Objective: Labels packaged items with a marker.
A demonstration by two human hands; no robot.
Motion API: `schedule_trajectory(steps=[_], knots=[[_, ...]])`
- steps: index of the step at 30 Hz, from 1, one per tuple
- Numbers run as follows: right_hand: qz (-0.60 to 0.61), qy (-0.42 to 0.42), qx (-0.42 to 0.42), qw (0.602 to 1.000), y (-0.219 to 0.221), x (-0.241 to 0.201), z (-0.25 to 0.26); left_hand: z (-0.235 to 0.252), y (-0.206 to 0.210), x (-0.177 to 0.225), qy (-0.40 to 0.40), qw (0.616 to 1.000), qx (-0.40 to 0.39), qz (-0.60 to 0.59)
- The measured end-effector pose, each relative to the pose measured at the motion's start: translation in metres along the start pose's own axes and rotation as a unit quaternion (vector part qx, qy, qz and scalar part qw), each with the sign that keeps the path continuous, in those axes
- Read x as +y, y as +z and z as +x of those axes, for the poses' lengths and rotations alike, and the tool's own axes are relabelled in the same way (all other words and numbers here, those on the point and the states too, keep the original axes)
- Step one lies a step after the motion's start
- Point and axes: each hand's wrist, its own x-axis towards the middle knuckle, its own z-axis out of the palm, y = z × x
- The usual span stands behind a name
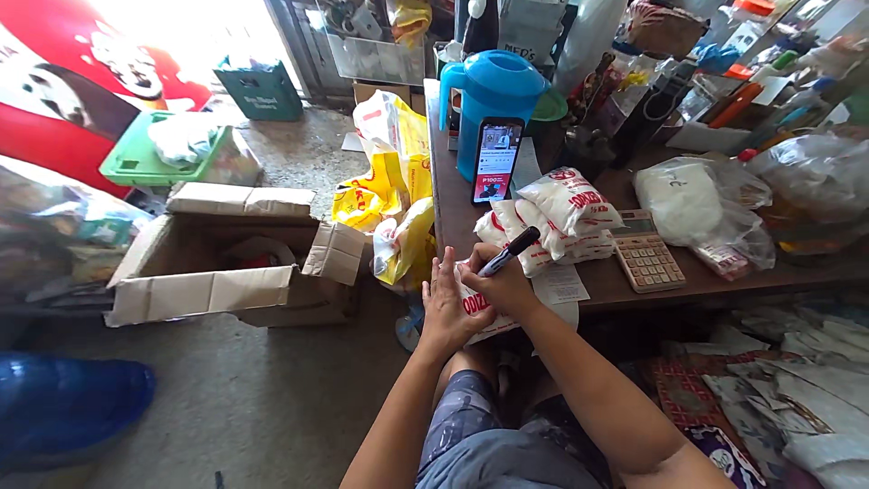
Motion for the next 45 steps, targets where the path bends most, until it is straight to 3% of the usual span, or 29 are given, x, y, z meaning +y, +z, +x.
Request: schedule_trajectory(steps=[4,10,17,22,45], knots=[[-0.041,-0.004,-0.02,0.999,-0.0018,-0.0038,0.0002,-0.0005,0.0001,-0.0004,0.0,1.0,0.001,-0.003],[0.005,-0.014,0.004,1.0,0.001,0.0026,0.0019,0.0001,0.0,-0.0019,-0.003,1.0,-0.002,-0.007],[-0.041,-0.043,-0.001,0.998,0.0002,0.0003,-0.0001,0.0,0.0007,-0.0011,-0.004,1.0,-0.002,-0.013],[0.011,-0.021,0.011,1.0,0.0004,0.0041,-0.0011,-0.0001,0.0002,-0.0005,-0.013,1.0,-0.004,-0.016],[-0.04,-0.046,0.003,0.998,0.0005,0.0,0.0001,0.0005,0.0023,-0.0048,0.002,1.0,0.007,-0.026]])
